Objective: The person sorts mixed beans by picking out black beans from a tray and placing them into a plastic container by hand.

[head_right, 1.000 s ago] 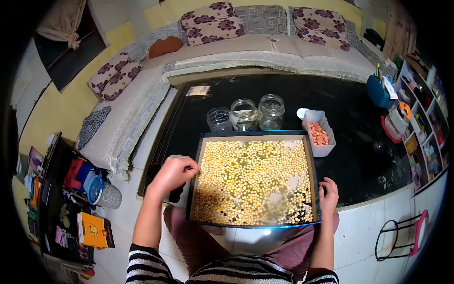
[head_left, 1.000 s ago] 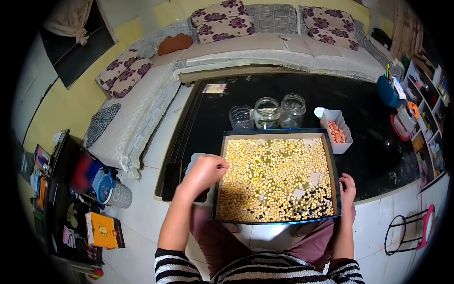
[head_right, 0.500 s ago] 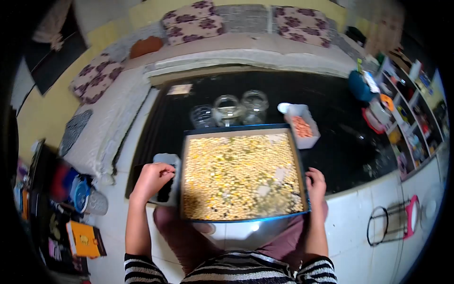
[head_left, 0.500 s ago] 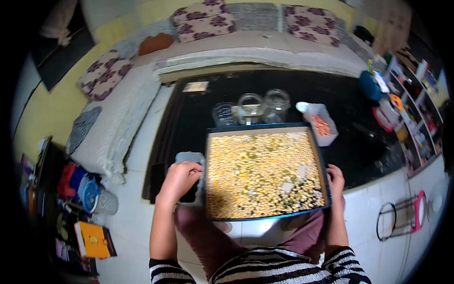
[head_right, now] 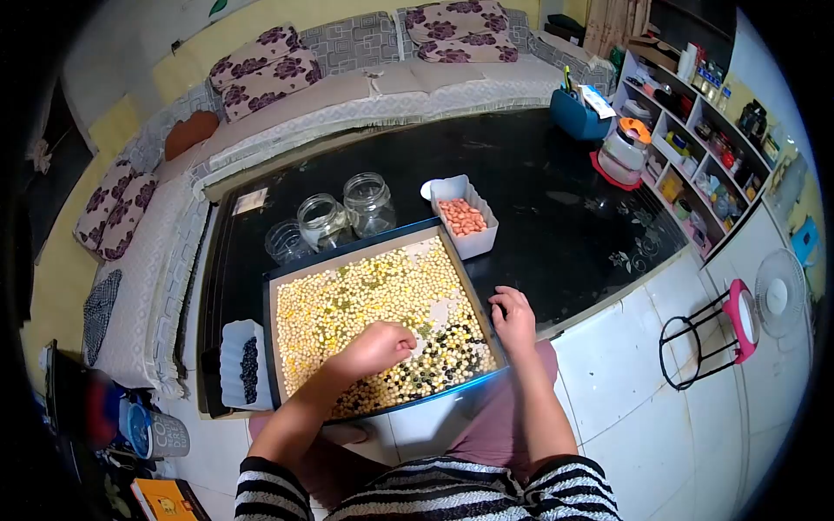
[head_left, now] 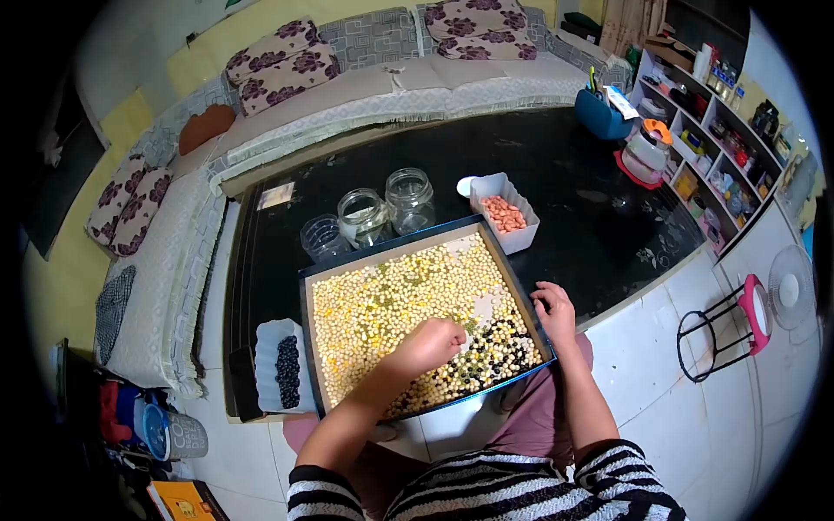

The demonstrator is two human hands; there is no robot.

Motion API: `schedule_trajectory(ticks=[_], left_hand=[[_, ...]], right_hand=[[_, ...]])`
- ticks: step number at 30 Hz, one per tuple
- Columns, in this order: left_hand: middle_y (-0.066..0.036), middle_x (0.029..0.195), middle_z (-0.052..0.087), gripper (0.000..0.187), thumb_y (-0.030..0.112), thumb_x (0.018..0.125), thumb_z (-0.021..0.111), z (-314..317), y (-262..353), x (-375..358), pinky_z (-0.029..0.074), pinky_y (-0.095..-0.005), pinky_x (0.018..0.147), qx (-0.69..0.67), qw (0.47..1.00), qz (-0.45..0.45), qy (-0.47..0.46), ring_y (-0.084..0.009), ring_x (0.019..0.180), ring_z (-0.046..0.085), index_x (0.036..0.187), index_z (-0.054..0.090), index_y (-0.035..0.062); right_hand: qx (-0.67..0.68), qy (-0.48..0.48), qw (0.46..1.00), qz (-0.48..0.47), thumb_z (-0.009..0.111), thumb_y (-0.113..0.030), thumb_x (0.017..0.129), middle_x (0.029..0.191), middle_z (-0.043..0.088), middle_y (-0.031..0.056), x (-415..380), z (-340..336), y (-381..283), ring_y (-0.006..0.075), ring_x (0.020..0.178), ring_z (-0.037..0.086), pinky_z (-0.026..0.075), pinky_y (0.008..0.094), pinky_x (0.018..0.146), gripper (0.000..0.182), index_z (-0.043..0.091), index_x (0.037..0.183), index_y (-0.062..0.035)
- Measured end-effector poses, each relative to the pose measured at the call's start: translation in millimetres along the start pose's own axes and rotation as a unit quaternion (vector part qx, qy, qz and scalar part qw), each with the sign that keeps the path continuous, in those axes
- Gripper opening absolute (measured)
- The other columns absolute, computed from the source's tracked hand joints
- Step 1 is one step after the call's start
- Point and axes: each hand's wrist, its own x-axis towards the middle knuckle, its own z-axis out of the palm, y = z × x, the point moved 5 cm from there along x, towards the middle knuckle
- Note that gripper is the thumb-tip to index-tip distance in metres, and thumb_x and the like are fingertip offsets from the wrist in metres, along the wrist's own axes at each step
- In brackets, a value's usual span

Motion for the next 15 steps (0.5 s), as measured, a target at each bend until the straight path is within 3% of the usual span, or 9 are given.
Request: schedule_trajectory(ticks=[5, 15], left_hand=[[-0.014, 0.077, 0.062, 0.013, 0.006, 0.070, 0.059, 25, 1, 18, 0.049, -0.0352, 0.068, 0.022, 0.999, 0.031, -0.024, -0.0286, 0.072, 0.061, 0.082, 0.063, 0.0015], [-0.013, 0.069, 0.061, 0.011, 0.008, 0.069, 0.057, 30, -9, 18, 0.050, -0.0358, 0.065, 0.030, 0.998, -0.022, -0.056, -0.0295, 0.066, 0.061, 0.077, 0.063, 0.0041]], right_hand=[[0.001, 0.002, 1.000, -0.005, 0.057, -0.003, 0.072, 0.103, 0.060, 0.0104, 0, 1, 3, 0.0278, 0.096, 0.056, 0.045, 0.0346, 0.083, 0.012, 0.063, 0.082, -0.0038], [0.003, 0.009, 1.000, -0.007, 0.058, -0.003, 0.071, 0.102, 0.060, 0.0094, 0, -1, -1, 0.0273, 0.094, 0.056, 0.046, 0.0343, 0.082, 0.011, 0.063, 0.081, -0.0040]])
